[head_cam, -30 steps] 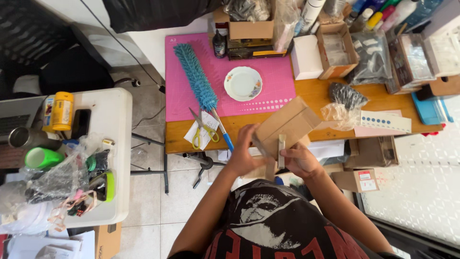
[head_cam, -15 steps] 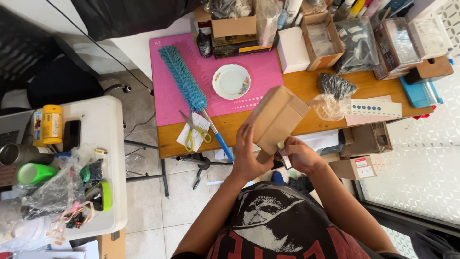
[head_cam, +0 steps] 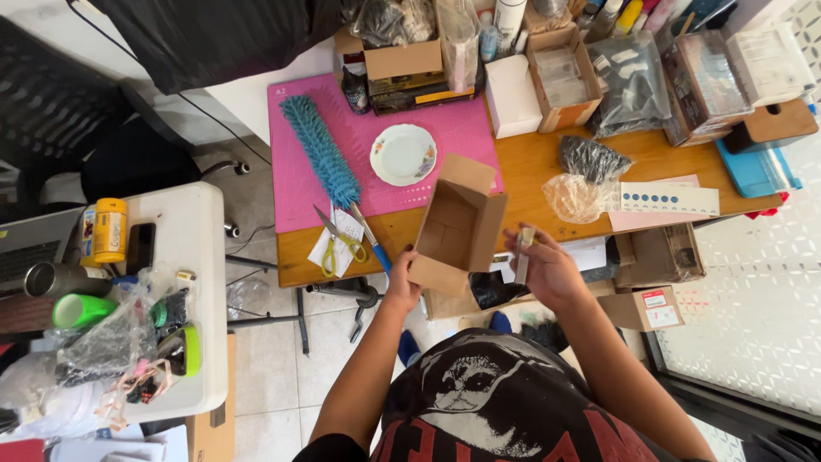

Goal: The person picks up a flat cardboard box from a cluttered workbench, folds and presses its flaps to form an open box, then places dark items from another box into it and handles plastic wrap on the table.

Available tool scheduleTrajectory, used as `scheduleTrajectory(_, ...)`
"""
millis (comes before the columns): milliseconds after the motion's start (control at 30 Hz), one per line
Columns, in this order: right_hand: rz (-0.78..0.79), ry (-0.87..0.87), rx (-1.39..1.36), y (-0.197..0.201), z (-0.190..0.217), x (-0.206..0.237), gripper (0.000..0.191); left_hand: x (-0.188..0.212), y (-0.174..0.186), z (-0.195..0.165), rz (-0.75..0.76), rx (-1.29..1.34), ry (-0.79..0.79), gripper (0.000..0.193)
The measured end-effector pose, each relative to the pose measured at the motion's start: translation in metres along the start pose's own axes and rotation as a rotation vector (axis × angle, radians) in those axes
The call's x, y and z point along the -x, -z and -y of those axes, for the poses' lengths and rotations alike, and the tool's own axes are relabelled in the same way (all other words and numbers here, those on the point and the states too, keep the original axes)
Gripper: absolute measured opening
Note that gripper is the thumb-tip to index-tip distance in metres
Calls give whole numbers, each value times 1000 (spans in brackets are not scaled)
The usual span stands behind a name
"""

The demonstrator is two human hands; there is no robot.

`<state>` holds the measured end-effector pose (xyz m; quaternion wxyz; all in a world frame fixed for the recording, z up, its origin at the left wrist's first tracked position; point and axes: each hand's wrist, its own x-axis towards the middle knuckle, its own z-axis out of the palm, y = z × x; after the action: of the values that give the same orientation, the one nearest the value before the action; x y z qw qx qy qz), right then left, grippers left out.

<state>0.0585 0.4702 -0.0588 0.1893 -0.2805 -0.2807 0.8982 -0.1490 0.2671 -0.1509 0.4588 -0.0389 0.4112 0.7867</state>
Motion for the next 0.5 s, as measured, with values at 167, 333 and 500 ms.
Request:
scheduleTrajectory(167,66,94,287,-12,11,11,63,21,-13,-1,-385,-771,-317,43)
scheduleTrajectory(333,357,142,672,-44,-10,23,76,78,-46,-17,188,-869,-205,54)
scheduleTrajectory(500,589,349,965,-64,-40,10,74,95,-40,-25,296,-818,58,75)
